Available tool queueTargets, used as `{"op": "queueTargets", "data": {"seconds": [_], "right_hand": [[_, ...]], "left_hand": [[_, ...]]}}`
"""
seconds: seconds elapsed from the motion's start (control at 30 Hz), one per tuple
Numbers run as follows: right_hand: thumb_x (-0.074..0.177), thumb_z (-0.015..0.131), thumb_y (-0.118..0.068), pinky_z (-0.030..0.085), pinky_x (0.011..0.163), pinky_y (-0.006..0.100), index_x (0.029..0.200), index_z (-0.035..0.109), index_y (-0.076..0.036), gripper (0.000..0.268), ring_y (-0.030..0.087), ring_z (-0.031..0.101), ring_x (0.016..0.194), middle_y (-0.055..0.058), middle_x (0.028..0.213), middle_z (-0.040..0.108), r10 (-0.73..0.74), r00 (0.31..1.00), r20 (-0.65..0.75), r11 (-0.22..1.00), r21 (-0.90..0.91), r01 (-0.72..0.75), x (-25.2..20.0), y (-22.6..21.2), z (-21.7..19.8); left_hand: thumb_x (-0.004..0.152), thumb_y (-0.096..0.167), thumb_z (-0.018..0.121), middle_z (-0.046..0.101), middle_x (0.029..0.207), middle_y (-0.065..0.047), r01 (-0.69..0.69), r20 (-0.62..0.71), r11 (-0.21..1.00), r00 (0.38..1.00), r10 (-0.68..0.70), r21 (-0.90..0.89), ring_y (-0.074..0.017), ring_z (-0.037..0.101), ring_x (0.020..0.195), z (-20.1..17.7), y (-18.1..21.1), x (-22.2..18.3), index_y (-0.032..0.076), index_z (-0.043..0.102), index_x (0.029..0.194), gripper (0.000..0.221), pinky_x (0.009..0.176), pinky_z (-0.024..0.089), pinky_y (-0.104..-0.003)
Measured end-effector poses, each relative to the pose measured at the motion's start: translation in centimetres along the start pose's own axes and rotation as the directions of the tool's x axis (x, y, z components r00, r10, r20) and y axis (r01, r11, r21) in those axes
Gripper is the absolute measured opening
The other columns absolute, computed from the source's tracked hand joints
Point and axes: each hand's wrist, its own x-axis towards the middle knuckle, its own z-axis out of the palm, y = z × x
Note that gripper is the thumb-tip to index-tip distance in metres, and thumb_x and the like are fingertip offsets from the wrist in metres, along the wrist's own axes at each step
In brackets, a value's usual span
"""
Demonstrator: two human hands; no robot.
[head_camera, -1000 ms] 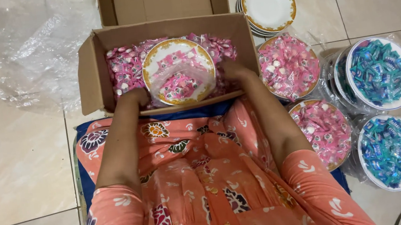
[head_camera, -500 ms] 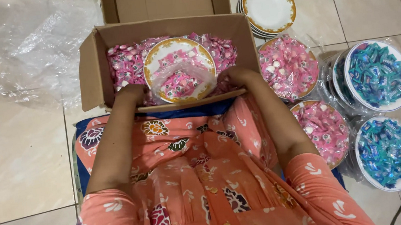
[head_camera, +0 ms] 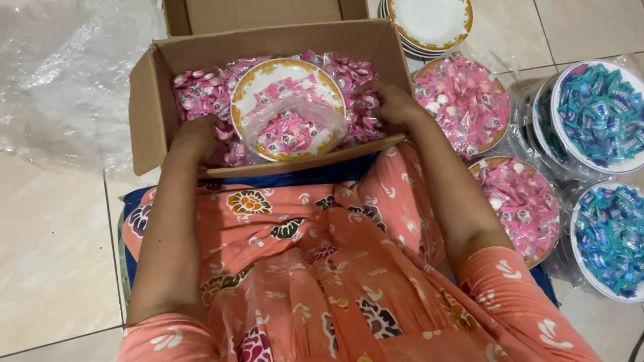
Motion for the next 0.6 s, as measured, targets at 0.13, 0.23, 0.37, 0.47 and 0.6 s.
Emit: {"op": "queueTargets", "data": {"seconds": [0.13, 0.23, 0.37, 0.47, 0.6], "right_hand": [[0.08, 0.079, -0.016, 0.054, 0.087, 0.044, 0.132, 0.066, -0.03, 0.056, 0.036, 0.069, 0.105, 0.015, 0.108, 0.074, 0.01, 0.996, -0.085, 1.0, -0.017, -0.011, 0.8, 0.3, 0.1], [0.08, 0.081, -0.004, 0.05, 0.098, 0.043, 0.135, 0.065, -0.021, 0.06, 0.033, 0.063, 0.111, 0.019, 0.118, 0.068, -0.119, 0.987, -0.107, 0.963, 0.228, 0.141, -0.7, -2.4, 0.2], [0.081, 0.084, -0.01, 0.053, 0.092, 0.039, 0.14, 0.061, -0.025, 0.065, 0.026, 0.066, 0.106, 0.014, 0.116, 0.071, -0.204, 0.979, 0.025, 0.968, 0.157, 0.197, -1.6, -7.3, 2.3], [0.084, 0.081, -0.01, 0.054, 0.092, 0.042, 0.141, 0.059, -0.025, 0.063, 0.029, 0.067, 0.105, 0.015, 0.119, 0.07, -0.231, 0.966, 0.113, 0.973, 0.043, 0.227, -2.3, -10.0, 3.5], [0.09, 0.074, -0.009, 0.053, 0.101, 0.052, 0.136, 0.064, -0.019, 0.048, 0.041, 0.067, 0.114, 0.022, 0.137, 0.061, -0.253, 0.935, 0.25, 0.927, -0.212, 0.308, -3.8, -13.9, 4.5]], "left_hand": [[0.088, 0.019, 0.072, 0.073, 0.109, -0.023, -0.06, -0.082, 0.994, 0.995, 0.053, -0.092, -0.0465, 0.066, 0.113, -1.8, 2.4, -1.6, 0.02, 0.071, 0.125, 0.038, 0.093, 0.053, -0.056], [0.087, 0.019, 0.074, 0.068, 0.124, -0.03, -0.121, 0.004, 0.961, 0.992, 0.126, -0.249, -0.0509, 0.061, 0.121, -5.0, 9.5, -8.5, 0.016, 0.07, 0.126, 0.039, 0.099, 0.049, -0.057], [0.085, 0.02, 0.078, 0.07, 0.116, -0.027, -0.227, 0.017, 0.962, 0.972, 0.232, -0.154, -0.0485, 0.064, 0.117, 0.7, 10.3, -3.5, 0.017, 0.068, 0.126, 0.043, 0.097, 0.052, -0.054], [0.087, 0.026, 0.076, 0.068, 0.124, -0.023, -0.214, 0.056, 0.975, 0.974, 0.217, -0.058, -0.0447, 0.06, 0.124, 2.6, 12.3, -3.2, 0.018, 0.059, 0.139, 0.055, 0.102, 0.05, -0.054], [0.094, 0.041, 0.061, 0.068, 0.128, -0.025, -0.219, 0.225, 0.974, 0.954, 0.199, 0.064, -0.0434, 0.062, 0.125, 4.9, 12.1, -2.2, 0.016, 0.066, 0.136, 0.049, 0.102, 0.052, -0.053]]}}
